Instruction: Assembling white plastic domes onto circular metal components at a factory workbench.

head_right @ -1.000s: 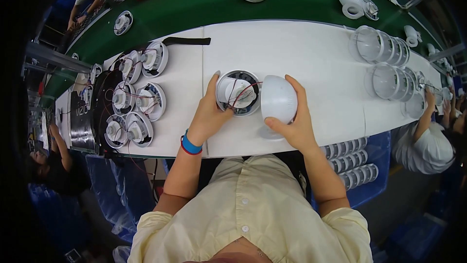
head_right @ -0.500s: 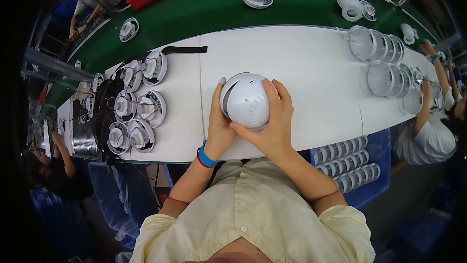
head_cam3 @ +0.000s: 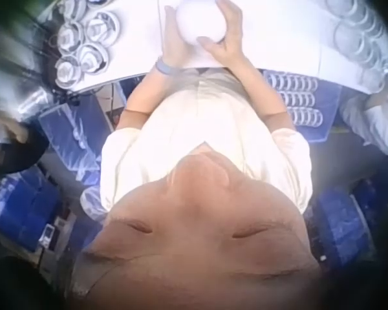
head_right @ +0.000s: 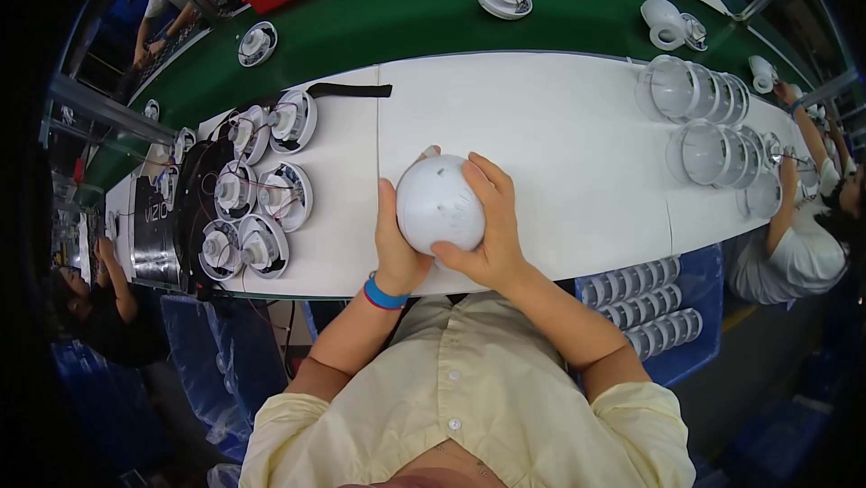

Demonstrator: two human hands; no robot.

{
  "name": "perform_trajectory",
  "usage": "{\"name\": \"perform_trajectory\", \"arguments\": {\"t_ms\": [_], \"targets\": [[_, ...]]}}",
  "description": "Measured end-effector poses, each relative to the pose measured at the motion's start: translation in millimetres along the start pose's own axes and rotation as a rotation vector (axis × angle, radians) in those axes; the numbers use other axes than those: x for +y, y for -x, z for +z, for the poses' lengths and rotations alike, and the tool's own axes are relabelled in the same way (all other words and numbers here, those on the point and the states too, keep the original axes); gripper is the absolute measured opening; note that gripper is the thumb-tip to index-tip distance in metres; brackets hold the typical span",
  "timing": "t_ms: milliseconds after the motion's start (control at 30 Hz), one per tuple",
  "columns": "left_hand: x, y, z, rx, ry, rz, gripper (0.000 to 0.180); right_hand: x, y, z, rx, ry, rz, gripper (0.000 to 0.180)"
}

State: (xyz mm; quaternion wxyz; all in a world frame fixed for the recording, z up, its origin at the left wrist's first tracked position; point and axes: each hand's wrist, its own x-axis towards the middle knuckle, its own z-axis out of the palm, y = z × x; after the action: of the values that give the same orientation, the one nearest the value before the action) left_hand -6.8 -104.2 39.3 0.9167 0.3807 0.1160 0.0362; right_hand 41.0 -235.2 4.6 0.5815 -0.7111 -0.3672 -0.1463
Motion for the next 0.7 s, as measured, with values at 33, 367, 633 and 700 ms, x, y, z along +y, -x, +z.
{"name": "perform_trajectory", "arguments": {"t_ms": [33,367,633,700], "targets": [[4.1,-2.8,-2.0,-0.001,0.0,-0.001,0.071,0.0,-4.2,0.5,-0.03,0.038,0.019,0.091],[14.8,-14.3,-5.3,-0.036,0.076,-0.071,0.072,-36.9,-33.5,-21.7,-0.236,0.121,0.17,0.1],[13.7,-5.3,-6.6,0.055,-0.013,-0.153,0.068,-28.9,-40.9,-22.9,-0.306,0.019,0.21,0.1],[16.7,-7.6,-7.4,0.133,-0.017,-0.125,0.068,-33.4,-48.0,-27.6,-0.37,-0.012,0.289,0.1]]}}
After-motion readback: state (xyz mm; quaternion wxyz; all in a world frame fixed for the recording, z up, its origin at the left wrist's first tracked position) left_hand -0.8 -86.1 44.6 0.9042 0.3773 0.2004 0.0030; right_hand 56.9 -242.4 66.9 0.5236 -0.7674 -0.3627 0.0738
